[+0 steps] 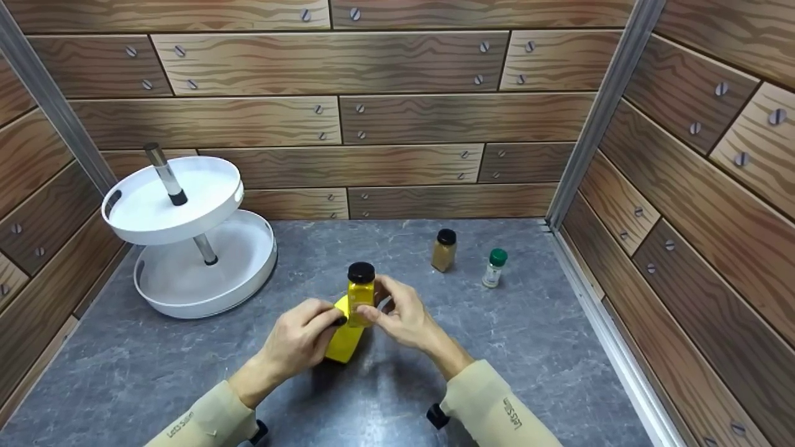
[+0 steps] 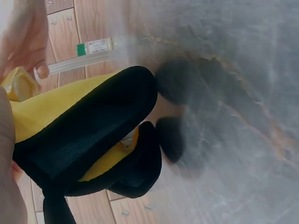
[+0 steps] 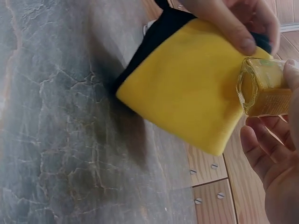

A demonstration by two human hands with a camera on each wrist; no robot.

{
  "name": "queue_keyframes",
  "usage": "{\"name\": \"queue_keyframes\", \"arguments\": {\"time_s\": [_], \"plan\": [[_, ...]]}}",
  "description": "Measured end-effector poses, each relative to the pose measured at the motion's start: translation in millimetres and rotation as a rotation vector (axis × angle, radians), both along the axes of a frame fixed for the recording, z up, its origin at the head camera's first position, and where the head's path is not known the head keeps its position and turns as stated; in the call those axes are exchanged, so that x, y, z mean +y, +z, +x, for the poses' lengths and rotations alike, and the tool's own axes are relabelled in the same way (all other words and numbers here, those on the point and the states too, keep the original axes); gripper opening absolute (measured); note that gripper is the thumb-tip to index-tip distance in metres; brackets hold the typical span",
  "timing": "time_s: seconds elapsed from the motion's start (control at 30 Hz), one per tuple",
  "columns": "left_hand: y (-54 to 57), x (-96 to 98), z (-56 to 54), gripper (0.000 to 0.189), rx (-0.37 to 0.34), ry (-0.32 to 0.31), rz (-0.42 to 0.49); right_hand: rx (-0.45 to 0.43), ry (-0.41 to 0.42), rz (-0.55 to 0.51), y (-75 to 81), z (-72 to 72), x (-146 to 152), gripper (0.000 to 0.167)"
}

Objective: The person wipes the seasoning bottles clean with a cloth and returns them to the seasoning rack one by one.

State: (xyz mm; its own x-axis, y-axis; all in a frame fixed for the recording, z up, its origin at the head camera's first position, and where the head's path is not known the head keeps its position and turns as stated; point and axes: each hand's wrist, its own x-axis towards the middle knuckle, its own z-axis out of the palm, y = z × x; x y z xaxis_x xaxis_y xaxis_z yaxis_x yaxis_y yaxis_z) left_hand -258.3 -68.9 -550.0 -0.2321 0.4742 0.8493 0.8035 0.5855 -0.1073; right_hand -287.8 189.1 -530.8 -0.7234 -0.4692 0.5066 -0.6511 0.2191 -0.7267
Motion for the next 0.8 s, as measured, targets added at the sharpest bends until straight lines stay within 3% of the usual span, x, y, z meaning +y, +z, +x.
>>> {"name": "queue_keyframes", "arguments": {"time_s": [0.4, 0.8], "plan": [[-1.9, -0.6, 3.2, 0.014, -0.013, 0.017, 0.003, -0.002, 0.008, -0.008, 2.7, 1.4, -2.5, 0.040], [18.6, 2.9, -7.4, 0.019, -0.013, 0.068, 0.089, -0.006, 0.026, 0.006, -14.1, 5.1, -5.1, 0.041]]}}
